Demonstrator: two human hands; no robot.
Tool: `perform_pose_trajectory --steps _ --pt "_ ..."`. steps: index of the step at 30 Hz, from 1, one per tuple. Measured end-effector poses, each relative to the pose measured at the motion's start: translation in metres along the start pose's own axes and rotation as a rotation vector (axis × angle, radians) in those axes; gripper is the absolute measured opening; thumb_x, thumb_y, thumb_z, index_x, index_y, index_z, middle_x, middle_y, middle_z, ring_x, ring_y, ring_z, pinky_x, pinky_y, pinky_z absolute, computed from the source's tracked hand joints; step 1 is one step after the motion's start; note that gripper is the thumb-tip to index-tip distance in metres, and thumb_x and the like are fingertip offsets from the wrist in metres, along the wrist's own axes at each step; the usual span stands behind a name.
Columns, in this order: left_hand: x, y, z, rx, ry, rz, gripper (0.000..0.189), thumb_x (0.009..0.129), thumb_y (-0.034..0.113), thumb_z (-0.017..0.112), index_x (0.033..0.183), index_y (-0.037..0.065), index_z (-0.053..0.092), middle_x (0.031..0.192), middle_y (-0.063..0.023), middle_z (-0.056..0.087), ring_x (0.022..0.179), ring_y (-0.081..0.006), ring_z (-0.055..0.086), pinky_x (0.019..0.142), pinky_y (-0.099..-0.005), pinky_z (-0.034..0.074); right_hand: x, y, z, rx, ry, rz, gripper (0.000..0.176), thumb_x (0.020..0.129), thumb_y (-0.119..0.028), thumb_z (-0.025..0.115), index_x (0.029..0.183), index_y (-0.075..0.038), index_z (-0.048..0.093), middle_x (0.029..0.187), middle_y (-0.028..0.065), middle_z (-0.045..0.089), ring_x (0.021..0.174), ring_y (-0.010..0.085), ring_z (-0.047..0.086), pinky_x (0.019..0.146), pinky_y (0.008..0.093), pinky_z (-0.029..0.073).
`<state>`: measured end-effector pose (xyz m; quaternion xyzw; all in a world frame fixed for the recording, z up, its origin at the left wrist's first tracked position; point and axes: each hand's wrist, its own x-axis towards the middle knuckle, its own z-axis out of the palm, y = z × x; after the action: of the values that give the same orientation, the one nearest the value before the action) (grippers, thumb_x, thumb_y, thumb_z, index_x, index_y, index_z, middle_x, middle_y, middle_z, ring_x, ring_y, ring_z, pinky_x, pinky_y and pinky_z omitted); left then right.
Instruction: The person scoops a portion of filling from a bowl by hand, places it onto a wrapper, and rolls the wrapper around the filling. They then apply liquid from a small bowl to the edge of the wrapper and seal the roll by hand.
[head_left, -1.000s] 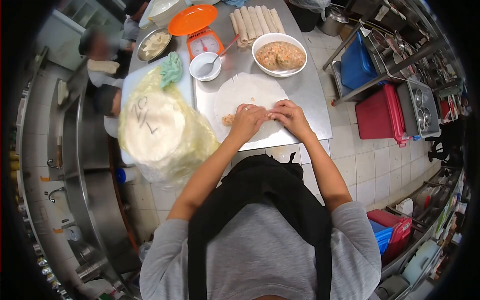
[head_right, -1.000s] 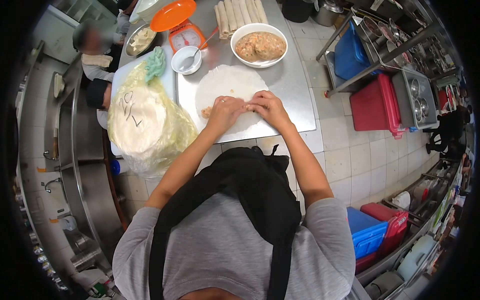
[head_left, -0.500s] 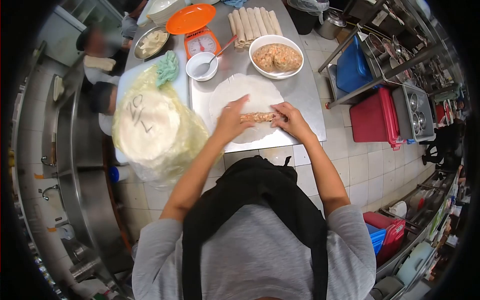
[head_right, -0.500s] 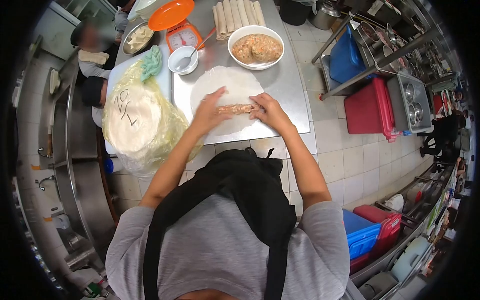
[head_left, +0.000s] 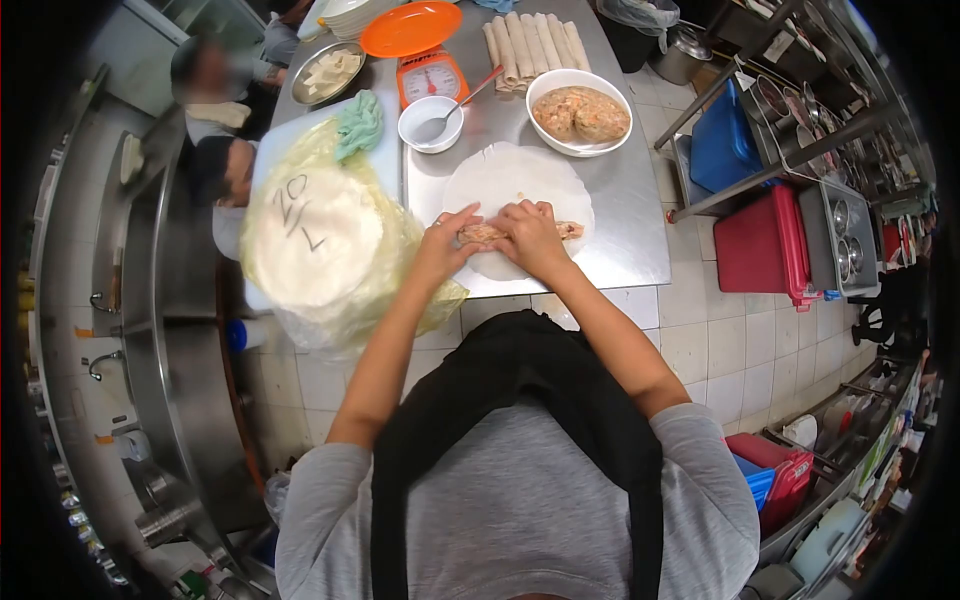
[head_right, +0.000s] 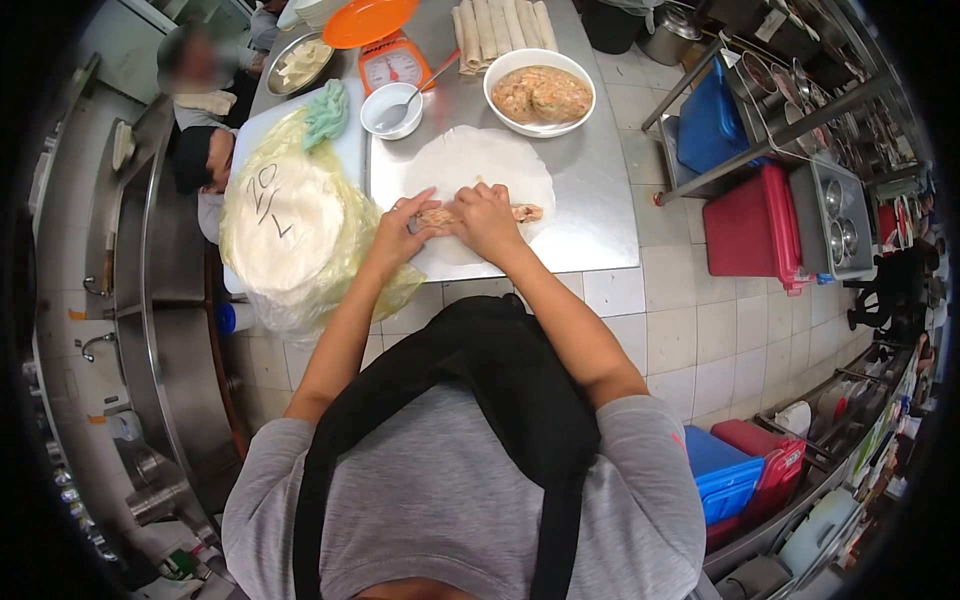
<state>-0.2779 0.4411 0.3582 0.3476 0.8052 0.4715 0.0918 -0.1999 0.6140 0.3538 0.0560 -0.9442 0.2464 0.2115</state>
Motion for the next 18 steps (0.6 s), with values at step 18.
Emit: perform_pose_trajectory --steps 18 --pt "0.010 0.011 -0.005 0.114 0.094 0.141 0.034 0.077 0.010 0.070 0.110 0.004 0.062 0.115 -0.0131 0.059 0.107 -0.0316 0.055 0.092 -0.0369 0.044 0.018 0.072 -0.041 0.344 0.011 0.433 0.010 0.075 -0.019 0.067 0.074 -0.009 0.070 0.081 0.0074 0.062 0.087 0.0260 0.057 0.078 0.0425 0.041"
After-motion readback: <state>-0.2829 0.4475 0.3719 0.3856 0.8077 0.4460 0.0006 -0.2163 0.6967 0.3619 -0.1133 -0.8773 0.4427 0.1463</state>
